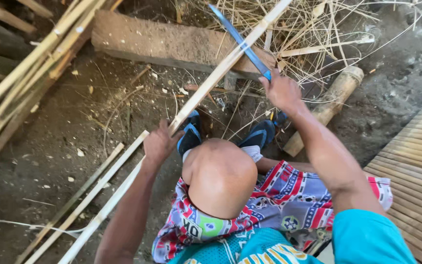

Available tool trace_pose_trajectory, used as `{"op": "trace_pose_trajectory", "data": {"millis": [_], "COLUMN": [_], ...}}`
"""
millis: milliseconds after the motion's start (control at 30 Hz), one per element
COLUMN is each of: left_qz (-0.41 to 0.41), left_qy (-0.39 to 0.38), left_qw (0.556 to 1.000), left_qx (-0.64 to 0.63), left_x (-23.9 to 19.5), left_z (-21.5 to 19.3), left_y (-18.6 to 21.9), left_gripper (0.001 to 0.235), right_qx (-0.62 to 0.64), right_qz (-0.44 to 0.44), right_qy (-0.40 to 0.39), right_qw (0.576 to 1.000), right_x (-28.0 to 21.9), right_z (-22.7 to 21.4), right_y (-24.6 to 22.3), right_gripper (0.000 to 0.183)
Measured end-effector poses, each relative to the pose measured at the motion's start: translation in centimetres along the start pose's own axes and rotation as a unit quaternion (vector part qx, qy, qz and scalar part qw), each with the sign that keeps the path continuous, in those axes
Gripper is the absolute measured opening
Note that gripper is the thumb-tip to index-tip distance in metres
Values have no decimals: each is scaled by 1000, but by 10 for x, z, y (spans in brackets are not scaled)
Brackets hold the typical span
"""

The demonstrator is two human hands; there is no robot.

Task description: The person sits on the ground and uses a machete to shave thin strips from bamboo poles, repeatedly drawing the blade along the pole to remove the outer layer. The person handles multiple bamboo poles one at a time, rotating them as needed, and discards the shavings onto the ground.

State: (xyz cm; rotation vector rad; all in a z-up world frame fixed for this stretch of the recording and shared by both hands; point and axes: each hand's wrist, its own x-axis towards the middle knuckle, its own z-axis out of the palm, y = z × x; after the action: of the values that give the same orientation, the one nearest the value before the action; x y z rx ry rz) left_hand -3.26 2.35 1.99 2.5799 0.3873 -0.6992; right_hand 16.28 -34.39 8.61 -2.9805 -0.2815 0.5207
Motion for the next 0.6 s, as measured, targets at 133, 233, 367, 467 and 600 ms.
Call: {"op": "trace_pose_trajectory", "data": {"millis": [133,233,367,467,600], "left_qz": [149,225,143,155,117], "left_qy": [131,177,22,74,62], "left_qw": [979,957,988,985,991], "left_qx": [-40,-52,-48,-36,-16], "left_x": [31,76,111,116,90], "left_z": [-15,-9,15,21,19], "left_y": [42,82,109,104,76], "left_gripper": [91,90,63,48,43], "right_qx": [39,46,56,89,-21], "right_qz": [43,43,47,87,-52], "right_qy": [-16,-4,-5,-92,-145], "right_qw": [998,998,997,988,988], "right_x": [1,-1,-4,-10,-19], "right_z": [12,16,16,21,34], "right_y": [-5,-6,-12,-31,-32], "right_gripper": [55,53,55,55,55]}}
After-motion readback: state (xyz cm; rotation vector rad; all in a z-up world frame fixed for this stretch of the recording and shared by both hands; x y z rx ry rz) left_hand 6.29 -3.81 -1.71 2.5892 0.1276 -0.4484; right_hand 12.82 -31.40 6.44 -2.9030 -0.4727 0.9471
